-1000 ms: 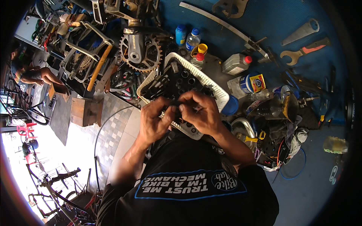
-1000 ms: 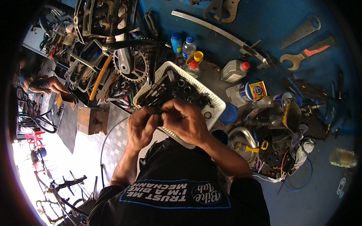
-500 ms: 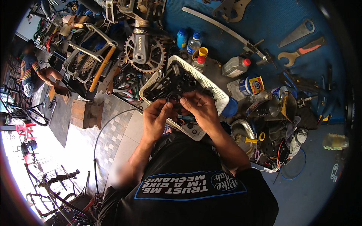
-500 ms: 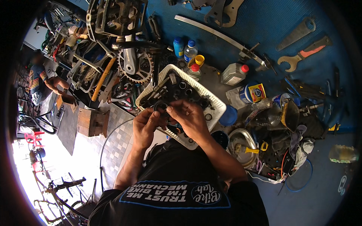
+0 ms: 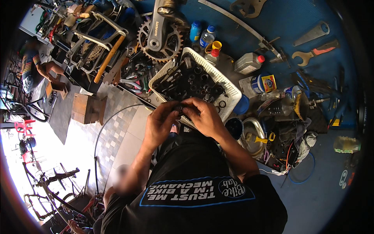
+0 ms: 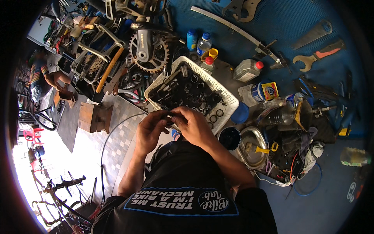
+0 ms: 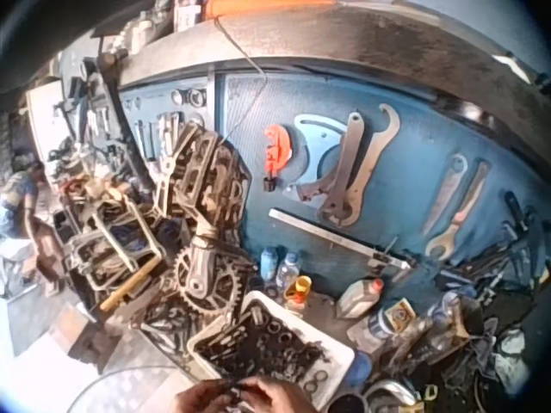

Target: The person handles small bicycle parts at a cluttered workbench, picking up and inspecting a black ring-shaped component. They use a small tool to scrape or clean the inner surface of the ring, then place it back into a parts tray. The person continues to manipulate similar small components throughout the clip.

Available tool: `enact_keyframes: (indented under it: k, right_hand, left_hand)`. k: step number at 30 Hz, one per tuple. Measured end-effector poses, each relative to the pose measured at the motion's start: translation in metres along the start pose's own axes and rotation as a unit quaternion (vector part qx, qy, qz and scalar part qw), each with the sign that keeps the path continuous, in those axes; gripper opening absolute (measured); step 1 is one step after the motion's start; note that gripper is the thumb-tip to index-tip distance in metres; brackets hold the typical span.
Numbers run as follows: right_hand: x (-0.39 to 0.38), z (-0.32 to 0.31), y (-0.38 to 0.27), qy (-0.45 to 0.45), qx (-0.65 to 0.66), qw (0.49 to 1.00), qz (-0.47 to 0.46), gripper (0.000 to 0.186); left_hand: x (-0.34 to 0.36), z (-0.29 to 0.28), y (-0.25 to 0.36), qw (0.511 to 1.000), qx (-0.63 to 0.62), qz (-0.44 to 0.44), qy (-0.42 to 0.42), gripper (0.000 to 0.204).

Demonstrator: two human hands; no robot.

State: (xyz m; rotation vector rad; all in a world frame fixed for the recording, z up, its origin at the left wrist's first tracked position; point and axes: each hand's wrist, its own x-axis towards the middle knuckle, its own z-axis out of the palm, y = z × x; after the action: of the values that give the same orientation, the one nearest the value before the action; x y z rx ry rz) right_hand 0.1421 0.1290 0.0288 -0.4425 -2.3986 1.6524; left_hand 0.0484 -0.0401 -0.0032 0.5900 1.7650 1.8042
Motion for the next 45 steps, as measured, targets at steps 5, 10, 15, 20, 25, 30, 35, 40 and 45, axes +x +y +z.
enact_keyframes:
  k: [5,10,15,20,25,30,35,40,45]
  right_hand:
    - [-0.006,0.007,0.002,-0.015,-0.050,0.998,-0.045,0.019]
    - [-0.004,-0.001,-0.006,-0.083,-0.068,0.993,-0.051,0.020]
    - [-0.005,0.004,-0.016,-0.065,-0.007,0.998,-0.025,0.020]
    - [-0.007,0.015,-0.013,0.010,-0.006,0.998,-0.063,0.018]
    - [-0.004,0.018,-0.023,0.048,-0.003,0.997,-0.063,0.013]
    - [-0.004,0.023,-0.015,0.097,-0.019,0.991,-0.092,0.013]
    - [0.005,0.026,0.004,0.089,0.004,0.996,0.018,0.012]
    - [0.011,0.016,0.030,0.060,0.140,0.982,0.108,0.014]
    - [0.006,0.002,0.021,0.057,0.251,0.954,0.152,0.022]
  left_hand:
    - [-0.010,-0.008,0.004,0.995,0.102,0.017,0.009,0.023]
    - [-0.015,-0.014,0.017,0.977,0.204,0.069,-0.003,0.023]
    - [-0.015,-0.014,0.021,0.963,0.241,0.124,0.000,0.022]
    - [-0.010,-0.012,0.022,0.953,0.247,0.173,0.019,0.024]
    - [-0.004,-0.009,0.025,0.948,0.248,0.197,0.036,0.024]
    - [0.002,-0.007,0.022,0.946,0.245,0.207,0.039,0.023]
    - [0.020,-0.003,-0.012,0.969,0.203,0.141,0.028,0.023]
    - [0.038,0.005,-0.027,1.000,-0.004,0.005,-0.014,0.027]
    - [0.028,0.004,-0.007,0.974,-0.202,-0.096,-0.035,0.032]
